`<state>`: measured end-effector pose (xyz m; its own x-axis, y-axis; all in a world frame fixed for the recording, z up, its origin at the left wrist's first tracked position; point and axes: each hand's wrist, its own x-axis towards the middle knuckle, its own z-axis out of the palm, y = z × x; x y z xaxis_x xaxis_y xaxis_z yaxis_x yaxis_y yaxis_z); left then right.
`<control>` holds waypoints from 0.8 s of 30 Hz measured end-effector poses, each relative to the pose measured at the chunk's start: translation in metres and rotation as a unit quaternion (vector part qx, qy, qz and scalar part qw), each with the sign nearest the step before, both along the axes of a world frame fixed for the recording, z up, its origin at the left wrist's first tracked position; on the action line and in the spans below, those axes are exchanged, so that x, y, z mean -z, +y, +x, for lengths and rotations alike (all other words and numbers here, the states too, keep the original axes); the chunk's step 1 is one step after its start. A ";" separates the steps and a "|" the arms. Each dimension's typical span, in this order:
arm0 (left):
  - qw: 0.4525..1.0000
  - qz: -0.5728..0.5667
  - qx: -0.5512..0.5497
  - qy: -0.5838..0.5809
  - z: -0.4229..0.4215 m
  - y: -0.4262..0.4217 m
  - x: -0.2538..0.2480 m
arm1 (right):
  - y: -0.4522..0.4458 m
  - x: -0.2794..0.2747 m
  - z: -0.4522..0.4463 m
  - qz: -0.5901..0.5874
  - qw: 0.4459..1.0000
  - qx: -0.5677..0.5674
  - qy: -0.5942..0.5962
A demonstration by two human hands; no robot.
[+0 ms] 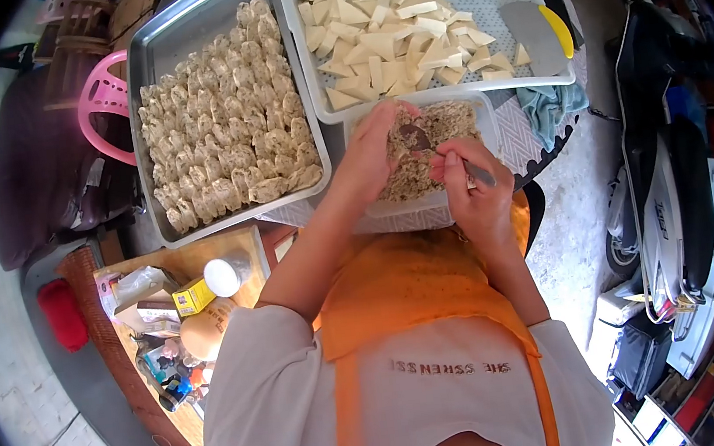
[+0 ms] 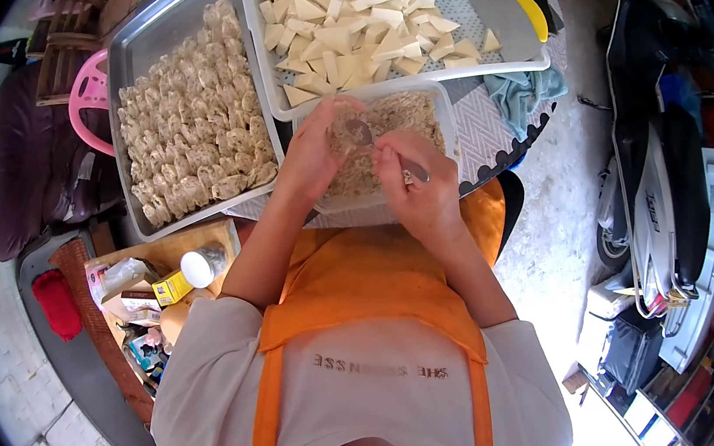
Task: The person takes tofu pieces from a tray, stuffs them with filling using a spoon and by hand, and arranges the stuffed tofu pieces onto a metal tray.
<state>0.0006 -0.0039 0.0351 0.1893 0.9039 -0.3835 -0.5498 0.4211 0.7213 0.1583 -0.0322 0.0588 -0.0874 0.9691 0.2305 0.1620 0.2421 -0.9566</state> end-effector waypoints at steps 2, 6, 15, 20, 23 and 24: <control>1.000 -0.013 -0.004 0.012 0.000 0.002 -0.001 | 0.001 -0.003 0.001 -0.012 1.000 -0.002 0.025; 0.999 0.034 -0.001 -0.003 0.003 0.000 0.005 | 0.003 -0.014 0.013 -0.097 0.989 -0.004 0.115; 1.000 0.015 -0.002 0.026 0.002 -0.001 -0.002 | 0.002 -0.003 0.004 -0.096 0.990 -0.003 0.106; 0.996 0.086 -0.011 -0.006 0.006 0.001 0.017 | 0.008 0.001 0.009 -0.096 0.987 -0.013 0.131; 0.999 0.046 0.001 -0.015 0.003 0.001 0.008 | 0.006 0.002 0.017 -0.143 0.977 -0.005 0.158; 0.998 0.061 -0.011 0.005 0.003 0.000 0.005 | 0.007 0.002 0.025 -0.164 0.971 0.012 0.173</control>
<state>0.0038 -0.0034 0.0302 0.1660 0.9481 -0.2711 -0.5509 0.3172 0.7719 0.1829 -0.0256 0.0567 -0.0363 0.9961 -0.0803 -0.1811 -0.0856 -0.9797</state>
